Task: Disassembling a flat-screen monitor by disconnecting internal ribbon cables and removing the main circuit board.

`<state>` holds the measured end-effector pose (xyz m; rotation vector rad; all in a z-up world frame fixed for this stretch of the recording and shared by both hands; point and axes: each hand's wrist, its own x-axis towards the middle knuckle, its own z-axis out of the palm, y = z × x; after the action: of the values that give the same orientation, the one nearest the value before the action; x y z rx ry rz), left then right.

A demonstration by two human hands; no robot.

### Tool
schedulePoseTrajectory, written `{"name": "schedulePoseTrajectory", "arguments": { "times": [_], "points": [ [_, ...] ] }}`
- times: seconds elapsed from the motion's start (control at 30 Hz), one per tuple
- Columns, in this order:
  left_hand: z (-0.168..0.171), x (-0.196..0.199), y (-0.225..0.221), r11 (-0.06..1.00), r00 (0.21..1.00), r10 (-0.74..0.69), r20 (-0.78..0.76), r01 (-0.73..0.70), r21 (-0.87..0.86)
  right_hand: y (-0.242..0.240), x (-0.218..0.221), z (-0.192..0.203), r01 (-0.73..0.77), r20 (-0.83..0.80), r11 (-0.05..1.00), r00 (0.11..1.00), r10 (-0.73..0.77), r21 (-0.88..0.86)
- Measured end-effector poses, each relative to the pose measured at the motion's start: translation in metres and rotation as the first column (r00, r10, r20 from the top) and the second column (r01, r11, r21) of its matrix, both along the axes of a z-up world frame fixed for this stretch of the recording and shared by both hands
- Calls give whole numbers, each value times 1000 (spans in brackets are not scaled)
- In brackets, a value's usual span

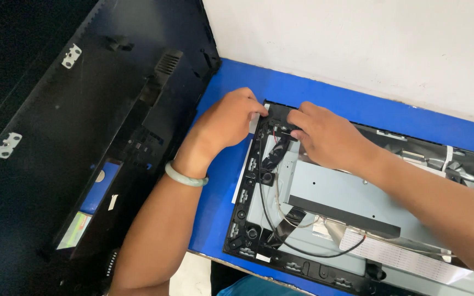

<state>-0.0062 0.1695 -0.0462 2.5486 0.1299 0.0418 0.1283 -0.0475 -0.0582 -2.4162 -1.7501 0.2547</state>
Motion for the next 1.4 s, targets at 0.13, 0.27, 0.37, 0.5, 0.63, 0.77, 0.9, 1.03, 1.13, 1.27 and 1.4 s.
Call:
{"name": "schedulePoseTrajectory", "arguments": {
  "times": [0.13, 0.27, 0.37, 0.5, 0.63, 0.77, 0.9, 1.03, 1.13, 1.27, 1.4],
  "points": [
    [-2, 1, 0, 1000, 1000, 6, 0, -6, -10, 1, 0, -2, -10, 29, 1000, 1000, 11, -14],
    [6, -1, -2, 1000, 999, -5, -31, 4, -30, 1, 2, -5, 6, 7, 1000, 1000, -6, -28],
    [7, -2, -1, 998, 999, 0, -37, -3, -62, 0, 1, -6, 4, -7, 1000, 1000, -4, -7],
    [15, -4, -4, 995, 999, 16, -50, -21, -100, 1, 4, -10, -20, -1, 999, 1000, 20, 34],
    [15, -4, -3, 992, 999, 4, -40, -9, -124, 0, 0, -3, -41, 27, 997, 999, 39, 61],
    [13, -4, -2, 991, 1000, -7, -23, 4, -131, 4, -2, 9, -4, -45, 999, 999, 6, 40],
    [2, 0, 4, 988, 1000, -13, -7, 12, -152, 11, -2, 13, 6, -61, 1000, 998, -5, 3],
    [-5, 2, 5, 988, 1000, -30, -4, 29, -150, 15, 0, 11, 7, -3, 998, 1000, -7, -55],
    [-13, 6, 5, 986, 997, 57, -50, -64, -156, 14, 6, 10, -29, -81, 998, 996, 25, -57],
    [-14, 6, 6, 979, 996, 66, -66, -77, -190, 11, 7, 5, -45, -35, 997, 998, 43, -56],
    [-15, 10, 6, 986, 995, 74, -60, -82, -148, 10, 1, 3, -160, 128, 986, 980, 153, 47]
  ]
}}
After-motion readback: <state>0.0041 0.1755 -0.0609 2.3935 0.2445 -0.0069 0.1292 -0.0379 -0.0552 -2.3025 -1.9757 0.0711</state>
